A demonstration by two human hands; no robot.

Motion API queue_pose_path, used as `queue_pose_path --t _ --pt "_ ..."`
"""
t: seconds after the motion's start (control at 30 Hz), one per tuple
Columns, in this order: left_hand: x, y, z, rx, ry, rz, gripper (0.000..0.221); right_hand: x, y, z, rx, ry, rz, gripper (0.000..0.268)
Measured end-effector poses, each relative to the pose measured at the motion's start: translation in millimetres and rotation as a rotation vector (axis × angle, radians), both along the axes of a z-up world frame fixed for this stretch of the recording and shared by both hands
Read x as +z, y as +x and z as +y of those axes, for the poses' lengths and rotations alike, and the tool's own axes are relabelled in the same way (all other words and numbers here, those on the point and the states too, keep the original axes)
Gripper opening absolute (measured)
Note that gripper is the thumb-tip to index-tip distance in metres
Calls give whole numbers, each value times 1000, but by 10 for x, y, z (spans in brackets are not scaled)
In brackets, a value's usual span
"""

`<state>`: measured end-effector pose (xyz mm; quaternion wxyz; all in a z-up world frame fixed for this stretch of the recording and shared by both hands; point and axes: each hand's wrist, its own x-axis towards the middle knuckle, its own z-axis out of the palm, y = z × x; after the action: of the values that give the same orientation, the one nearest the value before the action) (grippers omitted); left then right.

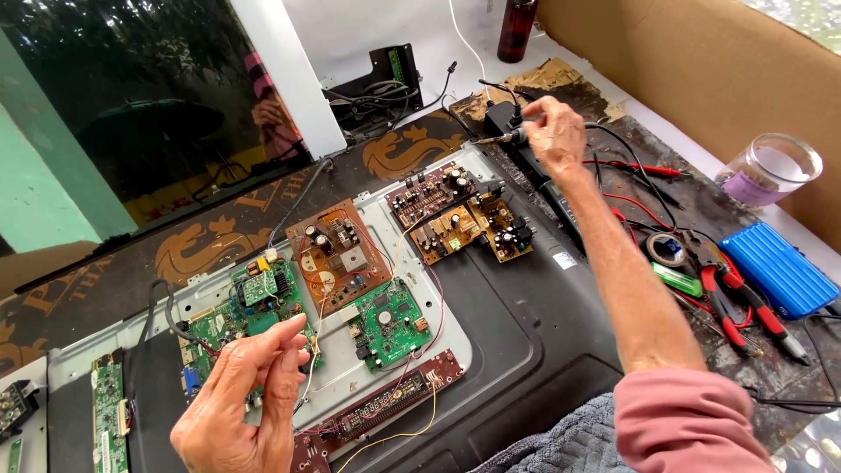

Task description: Soldering and repairing electronic components on circuit boards inside a television.

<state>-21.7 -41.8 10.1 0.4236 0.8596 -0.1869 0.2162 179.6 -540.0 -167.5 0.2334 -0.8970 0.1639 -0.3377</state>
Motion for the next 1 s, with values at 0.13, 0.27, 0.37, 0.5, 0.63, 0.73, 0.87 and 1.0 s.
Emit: queue_pose_path --t 0.13,0.27,0.37,0.5,0.63,0.73,0.87,1.0 --pt "11 -20 -60 -25 20 -26 21 498 -99 829 182 92 -270 8" --pt "45 -21 -23 -25 100 -101 12 973 -419 1546 347 293 -225 10" --pt "40 -49 132 -32 40 -87 10 1186 -685 1762 383 319 -167 6" --pt "13 -148 239 97 -119 81 32 1315 -1028 1863 386 495 -144 7" --pt "26 -139 185 149 -326 1 9 1524 -1400 2052 587 885 -201 8" --pt "-160 -37 278 121 -508 -109 20 1579 -1562 2204 627 881 -299 4" --pt "-117 -11 356 105 -539 -231 35 1485 -1575 2247 672 891 -333 4" --pt "-11 4 346 124 -715 -175 22 1595 -1673 2192 627 881 -286 10"
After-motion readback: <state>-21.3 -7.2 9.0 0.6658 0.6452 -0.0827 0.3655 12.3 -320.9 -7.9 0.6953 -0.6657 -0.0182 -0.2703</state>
